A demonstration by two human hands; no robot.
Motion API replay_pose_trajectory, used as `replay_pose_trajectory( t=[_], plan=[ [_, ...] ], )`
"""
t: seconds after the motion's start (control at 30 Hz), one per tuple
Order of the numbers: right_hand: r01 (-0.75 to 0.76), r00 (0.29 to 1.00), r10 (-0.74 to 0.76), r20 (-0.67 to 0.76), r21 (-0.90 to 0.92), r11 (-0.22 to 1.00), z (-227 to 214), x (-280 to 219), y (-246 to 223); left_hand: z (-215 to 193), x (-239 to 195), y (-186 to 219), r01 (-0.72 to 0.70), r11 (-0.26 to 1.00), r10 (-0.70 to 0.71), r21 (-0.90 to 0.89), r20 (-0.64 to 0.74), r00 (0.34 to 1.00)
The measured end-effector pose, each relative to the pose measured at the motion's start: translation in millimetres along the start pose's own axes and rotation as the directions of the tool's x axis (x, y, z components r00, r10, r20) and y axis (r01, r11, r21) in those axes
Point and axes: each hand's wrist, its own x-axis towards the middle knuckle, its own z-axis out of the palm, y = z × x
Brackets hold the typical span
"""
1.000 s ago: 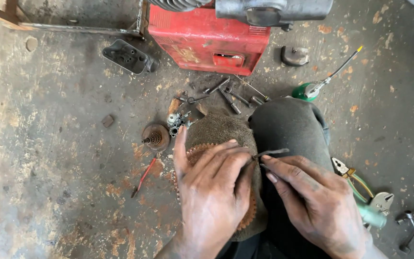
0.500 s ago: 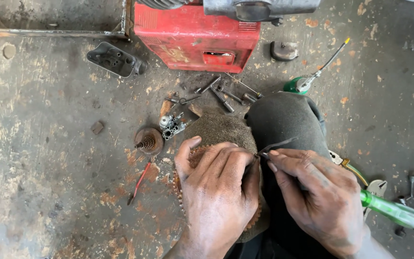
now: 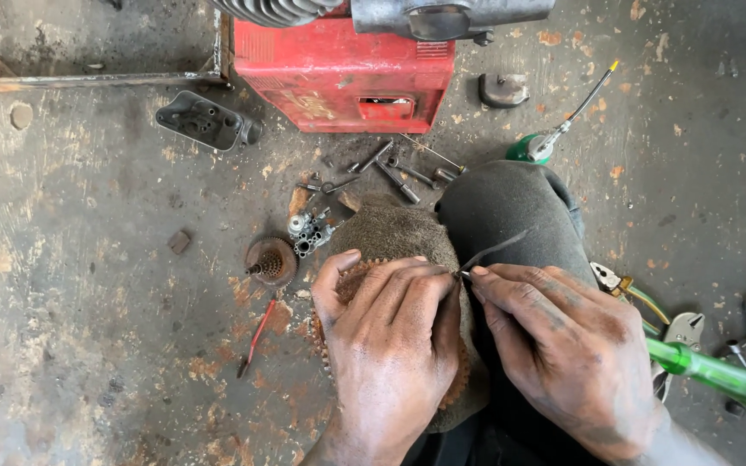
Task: The person sits on the workshop floor with a rusty gear on their lap and uses a small pick to scrape debris from between the gear teeth, rotating the gear to reach different sections and occasionally brushing the loosened material away.
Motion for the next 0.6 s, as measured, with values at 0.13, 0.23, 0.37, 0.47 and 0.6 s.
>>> replay_pose_trajectory(
  t=[0.13, 0.23, 0.37, 0.47, 0.6],
  plan=[
    [0.010, 1.000, -0.010, 0.003, -0.048, 0.999, -0.9, 0.5, -1.1, -2.6, 1.5, 0.4, -0.010, 1.000, 0.011, -0.013, 0.038, 0.999],
    [0.015, 0.999, -0.014, 0.031, -0.060, 0.998, -3.3, 1.5, 1.1, -4.0, 2.8, -0.1, -0.020, 0.999, 0.022, -0.028, 0.054, 0.998],
    [0.034, 0.992, -0.025, 0.123, -0.070, 0.997, -9.8, 3.3, 7.8, -2.4, 2.4, -0.1, -0.031, 0.999, 0.032, -0.018, 0.044, 0.999],
    [0.038, 0.990, -0.033, 0.135, -0.040, 0.998, -11.4, 3.7, 10.6, -3.1, 1.9, 0.4, -0.027, 1.000, 0.027, -0.015, 0.035, 0.999],
    [0.001, 0.989, -0.004, 0.147, 0.023, 1.000, -11.2, 6.2, 14.5, -2.1, 1.2, -0.6, -0.027, 1.000, 0.026, 0.004, 0.032, 0.999]
  ],
)
